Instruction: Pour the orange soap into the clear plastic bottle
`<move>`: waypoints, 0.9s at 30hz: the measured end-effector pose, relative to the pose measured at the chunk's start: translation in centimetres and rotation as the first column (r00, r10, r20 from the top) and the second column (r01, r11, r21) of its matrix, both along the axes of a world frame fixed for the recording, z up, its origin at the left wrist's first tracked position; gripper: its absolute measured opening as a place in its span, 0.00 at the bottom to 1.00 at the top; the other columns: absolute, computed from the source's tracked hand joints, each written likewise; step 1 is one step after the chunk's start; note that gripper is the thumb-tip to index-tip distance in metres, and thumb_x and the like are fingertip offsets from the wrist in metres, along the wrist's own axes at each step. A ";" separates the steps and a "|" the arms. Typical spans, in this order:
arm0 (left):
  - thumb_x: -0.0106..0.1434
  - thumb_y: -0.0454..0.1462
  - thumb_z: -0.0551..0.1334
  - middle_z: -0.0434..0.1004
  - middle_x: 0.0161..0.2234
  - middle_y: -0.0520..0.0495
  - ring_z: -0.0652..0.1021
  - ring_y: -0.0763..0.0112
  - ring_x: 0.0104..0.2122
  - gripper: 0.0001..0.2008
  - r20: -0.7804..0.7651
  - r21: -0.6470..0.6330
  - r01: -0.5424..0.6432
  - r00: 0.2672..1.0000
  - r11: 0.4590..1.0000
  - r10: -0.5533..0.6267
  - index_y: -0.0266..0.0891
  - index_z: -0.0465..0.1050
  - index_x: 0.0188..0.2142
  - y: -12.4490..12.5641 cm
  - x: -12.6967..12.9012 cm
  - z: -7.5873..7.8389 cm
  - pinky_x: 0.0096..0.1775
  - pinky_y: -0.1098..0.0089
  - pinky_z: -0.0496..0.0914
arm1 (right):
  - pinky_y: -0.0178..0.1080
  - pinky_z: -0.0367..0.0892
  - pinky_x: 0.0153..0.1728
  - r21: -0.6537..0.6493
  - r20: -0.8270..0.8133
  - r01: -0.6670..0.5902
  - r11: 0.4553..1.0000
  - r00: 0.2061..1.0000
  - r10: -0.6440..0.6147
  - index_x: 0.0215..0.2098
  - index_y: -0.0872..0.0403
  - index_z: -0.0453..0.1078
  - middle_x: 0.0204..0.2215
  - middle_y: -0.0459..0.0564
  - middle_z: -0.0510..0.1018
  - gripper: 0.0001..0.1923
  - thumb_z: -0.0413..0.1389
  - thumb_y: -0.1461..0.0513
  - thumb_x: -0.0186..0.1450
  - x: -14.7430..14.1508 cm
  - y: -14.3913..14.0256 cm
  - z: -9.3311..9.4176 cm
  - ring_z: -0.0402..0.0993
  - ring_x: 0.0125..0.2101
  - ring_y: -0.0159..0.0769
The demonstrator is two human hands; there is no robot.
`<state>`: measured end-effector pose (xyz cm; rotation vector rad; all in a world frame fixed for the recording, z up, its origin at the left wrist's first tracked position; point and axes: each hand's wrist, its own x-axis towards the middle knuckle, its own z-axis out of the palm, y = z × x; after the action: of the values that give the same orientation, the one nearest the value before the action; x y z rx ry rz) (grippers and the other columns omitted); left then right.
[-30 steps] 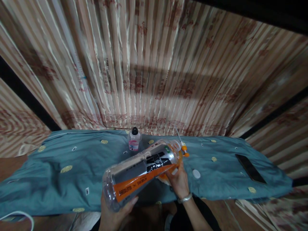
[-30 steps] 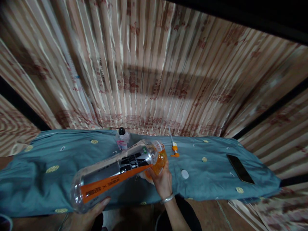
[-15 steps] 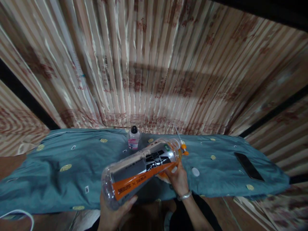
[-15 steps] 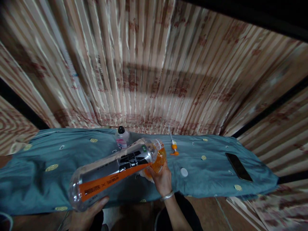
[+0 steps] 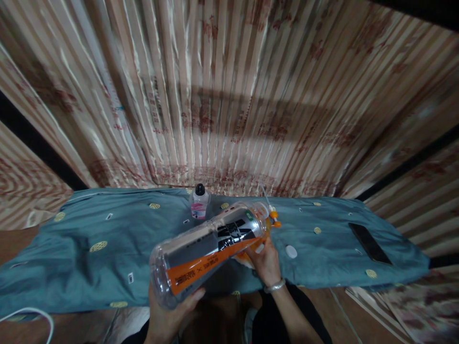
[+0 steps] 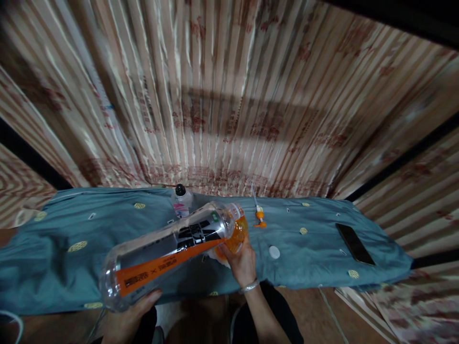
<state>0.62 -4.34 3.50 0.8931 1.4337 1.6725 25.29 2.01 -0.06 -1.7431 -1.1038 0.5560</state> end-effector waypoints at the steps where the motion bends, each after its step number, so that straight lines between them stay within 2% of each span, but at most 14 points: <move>1: 0.41 0.59 0.88 0.94 0.37 0.46 0.92 0.49 0.36 0.32 0.020 -0.008 0.005 1.000 1.000 -0.005 0.48 0.88 0.41 0.0 0.0 -0.2 0.45 0.53 0.91 | 0.56 0.85 0.45 -0.001 -0.004 0.001 1.000 1.000 -0.001 0.51 0.48 0.76 0.42 0.62 0.93 0.32 0.69 0.41 0.54 0.0 0.0 0.0 0.92 0.45 0.66; 4: 0.41 0.53 0.90 0.95 0.41 0.47 0.93 0.47 0.41 0.34 0.049 -0.044 0.030 0.998 0.999 -0.028 0.52 0.88 0.46 0.2 -0.3 -1.1 0.52 0.47 0.90 | 0.55 0.85 0.46 0.008 -0.032 -0.016 1.000 0.999 0.017 0.50 0.48 0.76 0.42 0.60 0.93 0.30 0.68 0.43 0.55 -0.1 -0.1 0.2 0.93 0.44 0.64; 8: 0.42 0.51 0.89 0.94 0.40 0.47 0.93 0.46 0.40 0.31 0.035 -0.100 0.040 0.999 0.994 -0.037 0.51 0.88 0.45 0.1 -0.7 -2.3 0.54 0.42 0.89 | 0.56 0.85 0.49 0.037 -0.029 -0.026 0.999 0.999 0.027 0.50 0.48 0.76 0.44 0.60 0.93 0.30 0.68 0.43 0.55 -0.1 -0.1 0.2 0.93 0.46 0.63; 13: 0.43 0.53 0.90 0.94 0.39 0.46 0.92 0.46 0.40 0.26 -0.024 -0.160 0.034 0.999 0.986 -0.039 0.50 0.89 0.39 -0.2 -1.0 -3.1 0.52 0.45 0.90 | 0.54 0.85 0.48 0.047 0.013 -0.023 0.999 1.000 0.022 0.46 0.47 0.76 0.43 0.60 0.93 0.26 0.71 0.44 0.56 0.0 0.0 -0.2 0.93 0.45 0.62; 18: 0.44 0.57 0.89 0.93 0.39 0.46 0.92 0.46 0.40 0.26 -0.063 -0.163 0.023 0.997 0.986 -0.034 0.51 0.89 0.38 -0.4 -1.0 -3.3 0.51 0.46 0.90 | 0.53 0.85 0.46 0.063 0.035 0.007 0.998 0.999 -0.009 0.46 0.47 0.77 0.42 0.60 0.94 0.29 0.73 0.41 0.56 0.1 0.1 -0.6 0.93 0.44 0.62; 22: 0.45 0.54 0.89 0.93 0.40 0.47 0.93 0.42 0.44 0.25 -0.051 -0.183 0.019 0.998 0.983 -0.029 0.51 0.89 0.39 -0.4 -0.9 -3.1 0.56 0.41 0.89 | 0.53 0.84 0.43 0.029 0.046 0.005 1.000 0.999 -0.006 0.46 0.48 0.77 0.40 0.61 0.93 0.29 0.73 0.40 0.55 0.2 0.2 -0.7 0.93 0.42 0.62; 27: 0.46 0.50 0.89 0.93 0.40 0.47 0.93 0.43 0.45 0.25 -0.003 -0.154 0.060 0.998 0.986 -0.061 0.50 0.88 0.41 -0.2 -0.9 -2.6 0.58 0.42 0.87 | 0.54 0.85 0.45 0.033 0.046 -0.006 0.999 0.999 0.005 0.47 0.47 0.77 0.41 0.61 0.93 0.29 0.70 0.39 0.56 0.2 0.1 -0.8 0.93 0.43 0.63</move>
<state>-0.30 -4.58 0.91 0.8490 1.5037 1.4927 25.47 2.13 -0.82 -1.7323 -1.1443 0.5002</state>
